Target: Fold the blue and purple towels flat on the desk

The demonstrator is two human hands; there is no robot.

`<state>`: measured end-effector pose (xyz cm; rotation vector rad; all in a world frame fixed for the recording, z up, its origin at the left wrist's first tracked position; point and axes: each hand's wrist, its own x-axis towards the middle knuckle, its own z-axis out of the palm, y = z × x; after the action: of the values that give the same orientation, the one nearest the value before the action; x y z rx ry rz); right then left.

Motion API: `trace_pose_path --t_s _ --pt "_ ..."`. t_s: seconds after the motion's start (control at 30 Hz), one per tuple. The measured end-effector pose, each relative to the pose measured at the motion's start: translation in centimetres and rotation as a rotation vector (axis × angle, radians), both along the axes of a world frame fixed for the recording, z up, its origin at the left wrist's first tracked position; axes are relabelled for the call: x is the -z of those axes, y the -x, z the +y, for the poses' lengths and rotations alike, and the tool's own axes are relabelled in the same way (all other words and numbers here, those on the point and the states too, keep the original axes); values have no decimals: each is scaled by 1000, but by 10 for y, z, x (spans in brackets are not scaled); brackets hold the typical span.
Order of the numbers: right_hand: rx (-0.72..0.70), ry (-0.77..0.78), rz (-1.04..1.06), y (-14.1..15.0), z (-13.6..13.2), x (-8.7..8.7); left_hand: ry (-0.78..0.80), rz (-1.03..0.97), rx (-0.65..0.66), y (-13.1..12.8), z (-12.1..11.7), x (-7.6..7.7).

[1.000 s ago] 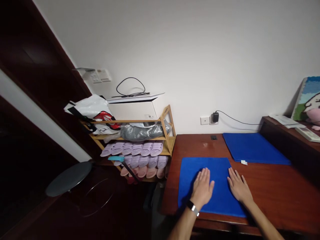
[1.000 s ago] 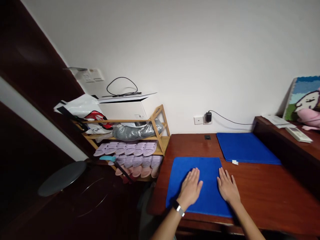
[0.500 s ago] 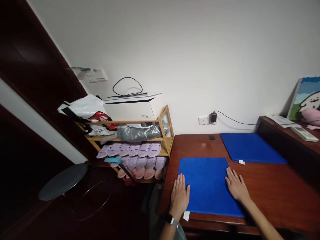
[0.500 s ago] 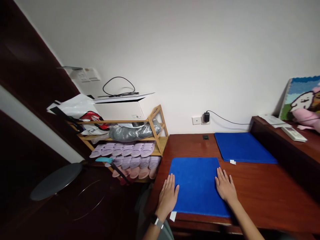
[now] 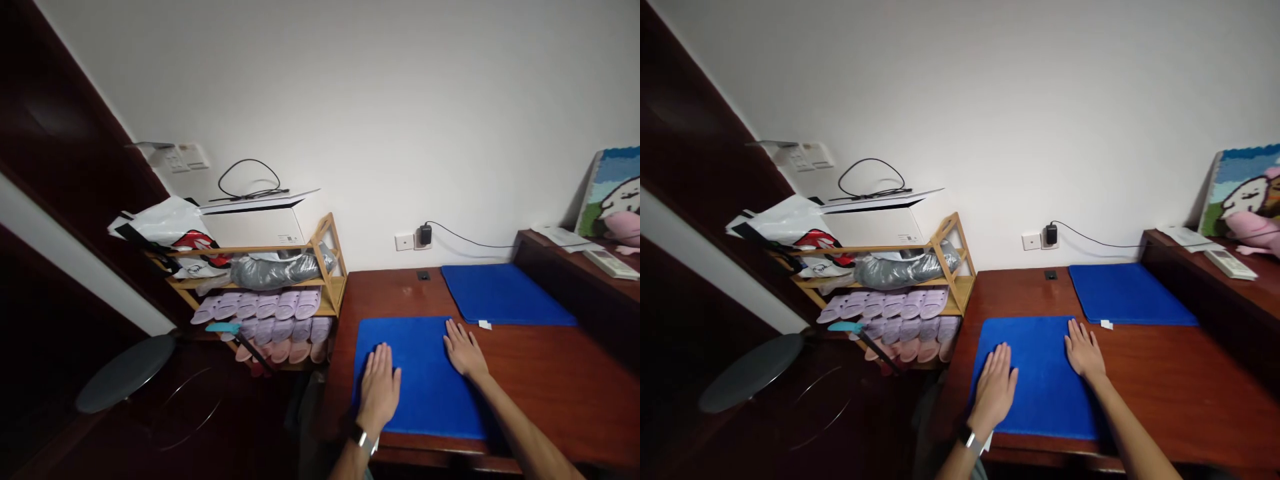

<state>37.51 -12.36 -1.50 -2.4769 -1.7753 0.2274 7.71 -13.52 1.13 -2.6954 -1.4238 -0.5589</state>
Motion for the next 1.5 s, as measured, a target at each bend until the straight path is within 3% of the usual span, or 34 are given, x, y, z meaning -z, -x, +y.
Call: trace_pose_path --t_s 0.13,0.23,0.33,0.5,0.67,0.8,0.93,1.07,1.27,1.33,1.5 --pt "0 5 3 -1 0 -3 115 -3 156 -80 23 -9" --pt "3 6 9 -1 0 -4 186 21 165 -105 48 -1" --pt "0 -10 23 -1 0 -5 208 44 70 -79 71 9" --pt "13 -14 40 1 -2 -8 151 49 -184 4 95 17" --pt "49 -53 51 10 -2 -22 156 66 -182 35 97 8" --pt "27 -331 26 12 -36 -38 104 -4 -73 52 72 -17" --pt "-196 -411 175 6 -118 -33 37 -100 95 90 9 -31" --pt "-281 -326 284 7 -182 -28 63 -51 241 128 -42 -20" --pt "-378 -214 286 1 -192 -38 4 -42 337 146 -48 -5" --pt "-410 -207 290 -8 -196 -25 -61 -59 367 146 -49 -5" --pt "-389 -248 304 -26 -216 32 -177 -74 434 145 -63 -9"
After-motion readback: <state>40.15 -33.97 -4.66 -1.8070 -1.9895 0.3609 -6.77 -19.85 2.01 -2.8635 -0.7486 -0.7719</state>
